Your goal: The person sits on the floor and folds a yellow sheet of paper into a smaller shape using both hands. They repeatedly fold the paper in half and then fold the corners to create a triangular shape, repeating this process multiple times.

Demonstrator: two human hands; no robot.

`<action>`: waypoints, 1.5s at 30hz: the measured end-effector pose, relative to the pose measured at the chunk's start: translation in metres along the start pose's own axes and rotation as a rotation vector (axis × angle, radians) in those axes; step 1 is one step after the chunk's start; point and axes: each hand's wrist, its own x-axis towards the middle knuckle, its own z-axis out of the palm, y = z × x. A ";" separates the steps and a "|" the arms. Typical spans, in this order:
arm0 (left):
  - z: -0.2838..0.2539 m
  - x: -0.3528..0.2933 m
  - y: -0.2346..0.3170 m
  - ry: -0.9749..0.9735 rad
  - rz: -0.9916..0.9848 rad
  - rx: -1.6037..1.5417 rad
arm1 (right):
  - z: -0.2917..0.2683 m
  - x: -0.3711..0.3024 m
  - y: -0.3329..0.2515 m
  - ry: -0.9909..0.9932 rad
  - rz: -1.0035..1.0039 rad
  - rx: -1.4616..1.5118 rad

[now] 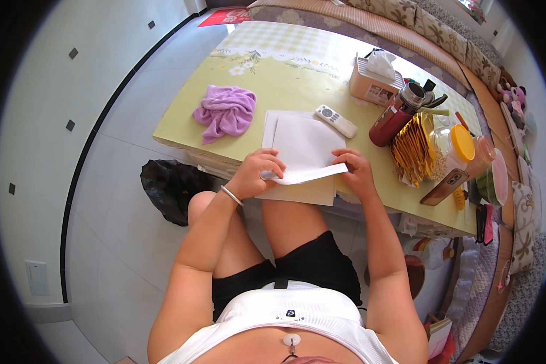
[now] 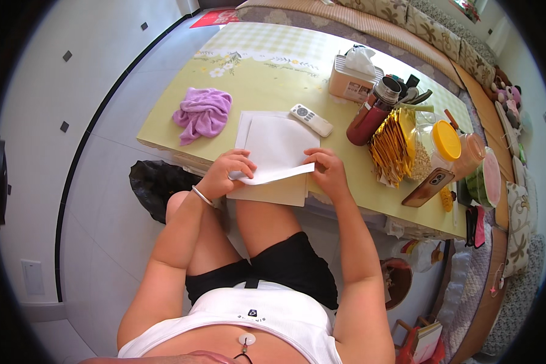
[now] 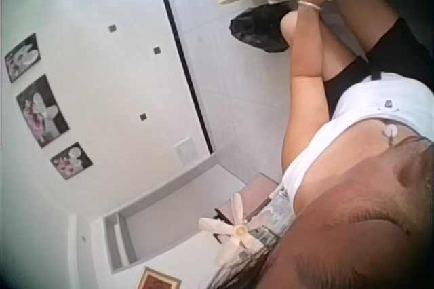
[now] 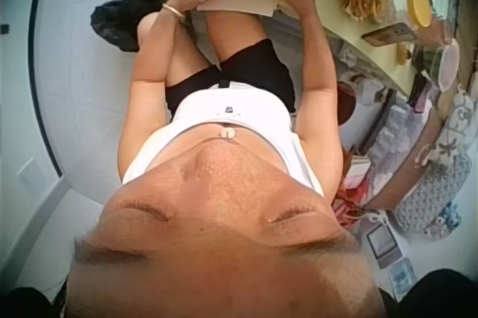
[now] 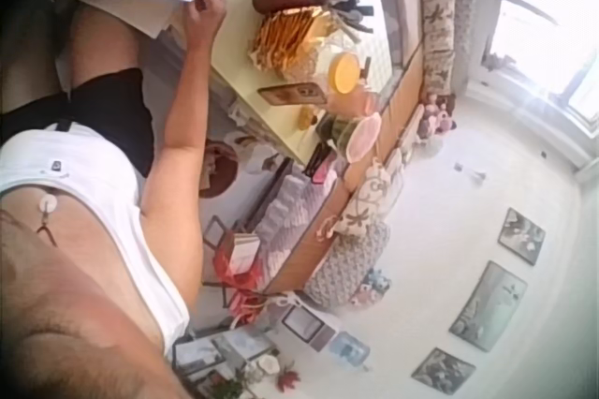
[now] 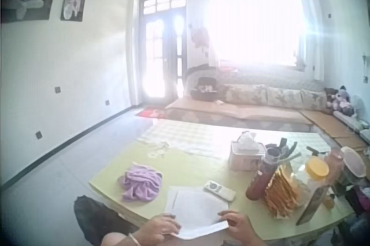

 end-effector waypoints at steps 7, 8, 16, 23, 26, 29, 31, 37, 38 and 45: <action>0.011 0.005 -0.019 0.262 -0.217 -0.102 | -0.003 -0.016 0.002 0.107 0.008 -0.250; 0.012 0.009 -0.020 0.278 -0.267 -0.116 | -0.002 -0.019 0.000 0.141 0.011 -0.314; 0.037 0.022 -0.024 0.470 -0.318 0.148 | 0.023 -0.015 -0.009 0.348 0.014 -0.685; 0.046 0.032 -0.016 0.516 -0.333 0.409 | 0.026 -0.016 -0.011 0.383 0.003 -0.760; 0.048 0.032 -0.023 0.521 -0.326 0.466 | 0.028 -0.016 -0.011 0.381 0.022 -0.772; 0.050 0.034 -0.020 0.528 -0.340 0.499 | 0.028 -0.016 -0.009 0.388 0.031 -0.777; 0.051 0.034 -0.017 0.527 -0.375 0.502 | 0.028 -0.017 -0.007 0.389 0.037 -0.774; 0.046 0.036 0.000 0.589 -0.306 0.693 | 0.027 -0.018 -0.008 0.387 0.046 -0.764; 0.041 0.038 0.007 0.583 -0.196 0.750 | 0.027 -0.018 -0.008 0.387 0.047 -0.763; 0.026 0.040 -0.022 0.094 0.084 0.392 | 0.025 -0.015 -0.013 0.327 0.090 -0.773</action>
